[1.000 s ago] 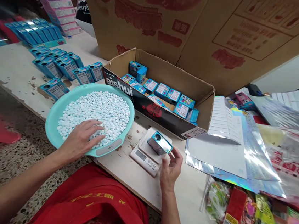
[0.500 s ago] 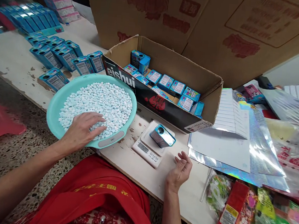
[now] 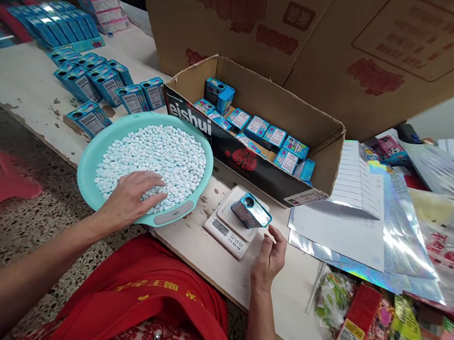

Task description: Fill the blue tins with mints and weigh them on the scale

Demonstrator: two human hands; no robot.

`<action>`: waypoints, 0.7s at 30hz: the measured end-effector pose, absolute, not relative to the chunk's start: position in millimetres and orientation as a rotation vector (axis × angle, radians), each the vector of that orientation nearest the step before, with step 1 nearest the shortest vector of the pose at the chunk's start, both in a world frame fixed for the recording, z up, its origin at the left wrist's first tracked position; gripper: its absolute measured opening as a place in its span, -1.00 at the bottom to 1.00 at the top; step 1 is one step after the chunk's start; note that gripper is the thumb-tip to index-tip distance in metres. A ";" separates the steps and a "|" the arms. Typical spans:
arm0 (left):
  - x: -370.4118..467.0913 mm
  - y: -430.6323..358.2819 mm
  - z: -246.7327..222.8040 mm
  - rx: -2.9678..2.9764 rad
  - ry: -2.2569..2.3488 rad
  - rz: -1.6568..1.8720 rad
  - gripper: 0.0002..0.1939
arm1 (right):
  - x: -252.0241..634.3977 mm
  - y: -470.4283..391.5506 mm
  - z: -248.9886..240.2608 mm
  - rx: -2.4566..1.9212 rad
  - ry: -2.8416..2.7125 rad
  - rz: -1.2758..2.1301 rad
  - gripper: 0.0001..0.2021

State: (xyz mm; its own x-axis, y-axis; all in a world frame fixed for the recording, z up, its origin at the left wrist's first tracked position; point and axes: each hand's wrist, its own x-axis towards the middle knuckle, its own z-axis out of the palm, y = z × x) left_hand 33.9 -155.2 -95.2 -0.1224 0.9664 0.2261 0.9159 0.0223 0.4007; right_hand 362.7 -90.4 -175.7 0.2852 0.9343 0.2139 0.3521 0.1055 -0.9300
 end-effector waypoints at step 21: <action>-8.8 -124.0 -64.7 1.656 1.982 0.655 -0.84 | 325.1 -70.7 -105.8 -1.321 -1.549 0.723 -0.64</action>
